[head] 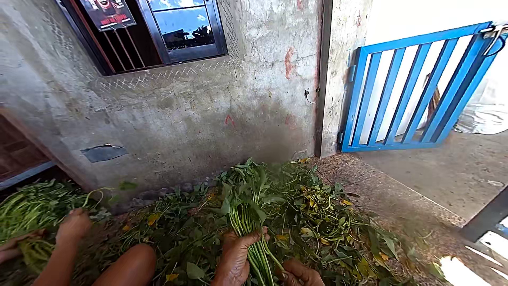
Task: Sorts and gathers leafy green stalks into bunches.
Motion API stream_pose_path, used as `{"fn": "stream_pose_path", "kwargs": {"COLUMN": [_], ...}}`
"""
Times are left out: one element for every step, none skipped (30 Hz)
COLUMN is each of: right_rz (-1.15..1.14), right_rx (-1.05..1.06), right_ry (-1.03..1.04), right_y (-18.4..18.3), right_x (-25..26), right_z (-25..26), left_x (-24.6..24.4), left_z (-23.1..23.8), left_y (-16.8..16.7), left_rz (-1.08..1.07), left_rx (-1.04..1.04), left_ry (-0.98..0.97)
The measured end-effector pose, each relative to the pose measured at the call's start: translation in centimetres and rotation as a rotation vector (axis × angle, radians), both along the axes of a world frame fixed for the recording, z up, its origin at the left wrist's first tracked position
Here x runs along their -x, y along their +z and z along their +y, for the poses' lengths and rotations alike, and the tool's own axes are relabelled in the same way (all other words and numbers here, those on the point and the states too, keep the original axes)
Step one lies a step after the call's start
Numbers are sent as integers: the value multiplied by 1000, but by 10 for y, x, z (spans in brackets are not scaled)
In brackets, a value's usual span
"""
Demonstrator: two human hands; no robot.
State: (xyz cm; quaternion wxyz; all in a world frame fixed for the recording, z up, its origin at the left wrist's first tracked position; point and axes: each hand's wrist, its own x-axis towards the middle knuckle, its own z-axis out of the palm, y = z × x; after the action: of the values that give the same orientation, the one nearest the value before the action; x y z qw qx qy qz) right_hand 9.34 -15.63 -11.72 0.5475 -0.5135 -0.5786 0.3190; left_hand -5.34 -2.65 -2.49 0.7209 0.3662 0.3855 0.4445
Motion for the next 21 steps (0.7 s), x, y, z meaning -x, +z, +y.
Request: {"fn": "stream_pose_path", "kwargs": {"right_rz": [45,102,173,252,333,408,476,539,593,642,679,703,727,755,782,804,814,805,795,808,846], "right_rx": [6,17,29,51,86,130,173,208,233,250,256,254,249,248,255,267,269,261,247,237,236], "right_ry": [18,38,64,103,149,194,222,225,208,174,129,84,40,-6,-55,-94,-123,-147,-178,-213,-244], "right_y": [-1,-1,-3,-3,-3,-2,-1,1,4,7,11,14,16,18,20,21,22,21,21,22,25], "right_x": [0,1,1,1,1,1,1,3,5,8,11,14,17,20,23,24,26,27,30,32,34], "right_z": [-1,-1,-1,-1,1,4,9,15,22,28,34,39,43,46,47,48,49,49,50,50,50], "left_x": [0,0,0,0,-1,-2,-4,-6,-9,-11,-12,-13,-14,-14,-15,-15,-16,-16,-16,-16,-17], "left_z": [-1,-1,-1,-1,-2,-3,-5,-8,-10,-12,-12,-11,-11,-11,-10,-9,-8,-8,-8,-7,-7], "left_y": [1,1,1,0,-2,-3,-4,-4,-4,-5,-5,-5,-5,-5,-5,-6,-7,-8,-8,-8,-8], "left_rz": [4,8,10,10,10,20,42,71,95,107,116,119,119,117,114,112,120,133,145,150,147], "left_rx": [1,-1,-7,-20,-41,-65,-88,-109,-132,-152,-171,-183,-189,-189,-181,-170,-160,-150,-144,-133,-116], "left_ry": [-9,-16,-23,-35,-48,-60,-68,-71,-69,-65,-57,-45,-32,-16,5,24,41,53,62,69,74]}}
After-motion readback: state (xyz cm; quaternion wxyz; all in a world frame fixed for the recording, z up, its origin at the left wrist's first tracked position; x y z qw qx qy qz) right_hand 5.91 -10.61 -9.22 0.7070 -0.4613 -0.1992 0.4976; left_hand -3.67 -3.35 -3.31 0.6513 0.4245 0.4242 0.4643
